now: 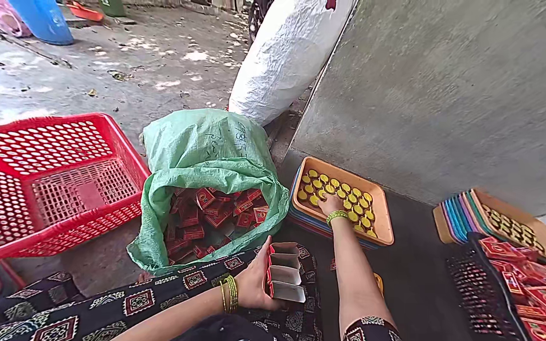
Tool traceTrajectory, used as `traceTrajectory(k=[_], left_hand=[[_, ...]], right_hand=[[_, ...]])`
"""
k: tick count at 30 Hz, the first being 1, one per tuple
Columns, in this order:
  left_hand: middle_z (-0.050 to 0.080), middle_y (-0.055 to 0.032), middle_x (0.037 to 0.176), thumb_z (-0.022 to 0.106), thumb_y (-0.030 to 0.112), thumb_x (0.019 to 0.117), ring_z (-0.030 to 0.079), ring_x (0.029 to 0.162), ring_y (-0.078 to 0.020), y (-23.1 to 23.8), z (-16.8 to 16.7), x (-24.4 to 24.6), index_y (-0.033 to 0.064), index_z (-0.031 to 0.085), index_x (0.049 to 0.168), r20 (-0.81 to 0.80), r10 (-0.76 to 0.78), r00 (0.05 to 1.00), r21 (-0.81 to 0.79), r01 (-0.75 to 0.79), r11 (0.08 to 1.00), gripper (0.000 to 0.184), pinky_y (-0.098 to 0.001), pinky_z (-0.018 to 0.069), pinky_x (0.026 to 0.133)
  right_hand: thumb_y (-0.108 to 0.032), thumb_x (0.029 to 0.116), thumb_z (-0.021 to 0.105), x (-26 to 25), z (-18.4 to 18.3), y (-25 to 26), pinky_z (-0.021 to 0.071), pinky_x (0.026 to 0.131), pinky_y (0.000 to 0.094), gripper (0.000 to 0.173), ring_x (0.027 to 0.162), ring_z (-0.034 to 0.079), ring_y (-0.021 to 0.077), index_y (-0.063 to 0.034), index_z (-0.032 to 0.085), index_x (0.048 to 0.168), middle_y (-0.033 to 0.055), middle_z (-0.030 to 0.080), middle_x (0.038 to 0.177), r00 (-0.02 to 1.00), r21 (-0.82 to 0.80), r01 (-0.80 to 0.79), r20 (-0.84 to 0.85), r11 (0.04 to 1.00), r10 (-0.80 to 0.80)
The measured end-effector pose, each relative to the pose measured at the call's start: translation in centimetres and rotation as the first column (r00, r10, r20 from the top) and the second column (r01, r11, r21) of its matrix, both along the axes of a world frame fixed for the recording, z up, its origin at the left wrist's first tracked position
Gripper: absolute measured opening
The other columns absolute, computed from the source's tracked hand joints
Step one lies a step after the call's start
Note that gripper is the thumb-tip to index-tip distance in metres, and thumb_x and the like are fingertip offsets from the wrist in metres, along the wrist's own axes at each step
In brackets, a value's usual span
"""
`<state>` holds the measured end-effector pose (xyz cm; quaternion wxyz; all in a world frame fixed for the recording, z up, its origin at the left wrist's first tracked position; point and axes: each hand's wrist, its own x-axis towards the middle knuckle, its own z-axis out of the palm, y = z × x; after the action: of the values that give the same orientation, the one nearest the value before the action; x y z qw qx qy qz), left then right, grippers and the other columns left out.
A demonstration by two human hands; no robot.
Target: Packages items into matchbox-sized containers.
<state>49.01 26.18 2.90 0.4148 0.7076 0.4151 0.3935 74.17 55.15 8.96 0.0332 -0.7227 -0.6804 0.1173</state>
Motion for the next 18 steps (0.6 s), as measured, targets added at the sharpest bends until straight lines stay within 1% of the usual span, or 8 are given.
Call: traceTrajectory(k=[2, 5, 9, 10, 12, 15, 17, 18], left_hand=[[0.025, -0.0260, 0.163, 0.097, 0.049, 0.0504, 0.036, 0.149, -0.0233, 0.1, 0.0, -0.2, -0.0008, -0.013, 0.159, -0.001, -0.007, 1.000, -0.017, 0.007, 1.000, 0.162, -0.0373, 0.0328, 0.123], [0.023, -0.0258, 0.164, 0.097, 0.054, 0.0493, 0.033, 0.151, -0.0237, 0.2, 0.2, -0.5, -0.0014, -0.011, 0.160, -0.003, -0.008, 1.000, -0.031, 0.008, 0.999, 0.164, -0.0370, 0.0310, 0.124], [0.021, -0.0276, 0.164, 0.096, 0.059, 0.0480, 0.030, 0.152, -0.0260, 0.3, 0.2, -0.5, -0.0040, -0.010, 0.159, -0.011, -0.018, 1.000, -0.040, 0.018, 0.999, 0.166, -0.0368, 0.0280, 0.125], [0.024, -0.0286, 0.163, 0.096, 0.058, 0.0481, 0.032, 0.151, -0.0264, 0.4, 0.0, -0.4, -0.0050, -0.008, 0.159, -0.003, -0.010, 1.000, -0.016, 0.010, 1.000, 0.165, -0.0362, 0.0291, 0.124], [0.028, -0.0283, 0.161, 0.096, 0.055, 0.0493, 0.035, 0.149, -0.0259, 0.4, -0.2, -0.4, -0.0054, -0.007, 0.159, 0.002, -0.005, 1.000, 0.003, 0.005, 1.000, 0.163, -0.0355, 0.0309, 0.123], [0.029, -0.0276, 0.161, 0.097, 0.052, 0.0500, 0.036, 0.149, -0.0253, 0.4, -0.4, -0.4, -0.0053, -0.008, 0.159, 0.015, -0.001, 1.000, 0.024, 0.000, 1.000, 0.162, -0.0362, 0.0319, 0.123], [0.030, -0.0276, 0.160, 0.097, 0.052, 0.0496, 0.037, 0.148, -0.0251, 0.5, -0.6, -0.4, -0.0057, -0.008, 0.159, 0.019, 0.003, 1.000, 0.032, -0.004, 0.999, 0.162, -0.0367, 0.0327, 0.123], [0.030, -0.0275, 0.160, 0.097, 0.052, 0.0495, 0.038, 0.148, -0.0250, 0.5, -0.6, -0.4, -0.0058, -0.008, 0.158, 0.021, 0.003, 1.000, 0.034, -0.004, 0.999, 0.162, -0.0370, 0.0331, 0.123]], right_hand=[[-0.047, 0.0932, 0.070, -0.9, -0.3, 1.1, 0.0367, 0.114, 0.0627, 0.059, 0.142, 0.044, 0.0425, -0.0156, 0.062, 0.142, 0.0232, 0.054, 0.147, 0.992, -0.086, -0.013, 0.125, 0.996, 0.023], [-0.044, 0.0885, 0.076, -1.6, -0.8, 1.5, 0.0384, 0.111, 0.0634, 0.058, 0.141, 0.044, 0.0427, -0.0174, 0.066, 0.139, 0.0217, 0.055, 0.146, 0.987, -0.101, -0.003, 0.160, 0.995, 0.019], [-0.028, 0.0775, 0.088, -1.5, -0.8, 1.0, 0.0416, 0.108, 0.0634, 0.065, 0.132, 0.053, 0.0435, -0.0077, 0.062, 0.134, 0.0242, 0.059, 0.137, 0.999, -0.033, 0.017, 0.040, 0.999, -0.016], [-0.021, 0.0771, 0.088, -1.5, -0.7, 0.6, 0.0450, 0.104, 0.0648, 0.062, 0.125, 0.059, 0.0444, -0.0051, 0.062, 0.131, 0.0249, 0.064, 0.130, 1.000, 0.000, 0.009, -0.012, 1.000, -0.009], [-0.013, 0.0827, 0.083, -1.5, -0.3, -0.7, 0.0501, 0.097, 0.0648, 0.046, 0.111, 0.066, 0.0435, -0.0017, 0.065, 0.123, 0.0246, 0.069, 0.116, 0.992, 0.073, -0.006, -0.125, 0.997, 0.015], [-0.016, 0.0901, 0.078, -1.7, 1.2, -4.4, 0.0563, 0.092, 0.0531, 0.030, 0.099, 0.072, 0.0302, -0.0035, 0.070, 0.116, 0.0156, 0.074, 0.106, 0.947, 0.291, -0.044, -0.292, 0.956, 0.133], [-0.016, 0.0886, 0.080, -1.8, 2.0, -8.2, 0.0620, 0.082, 0.0380, 0.025, 0.086, 0.073, 0.0176, -0.0035, 0.072, 0.108, 0.0091, 0.075, 0.097, 0.831, 0.492, -0.110, -0.430, 0.864, 0.351], [-0.014, 0.0874, 0.081, -2.0, 2.7, -10.4, 0.0636, 0.080, 0.0333, 0.023, 0.085, 0.074, 0.0139, -0.0028, 0.073, 0.106, 0.0072, 0.075, 0.096, 0.732, 0.565, -0.162, -0.481, 0.809, 0.482]])
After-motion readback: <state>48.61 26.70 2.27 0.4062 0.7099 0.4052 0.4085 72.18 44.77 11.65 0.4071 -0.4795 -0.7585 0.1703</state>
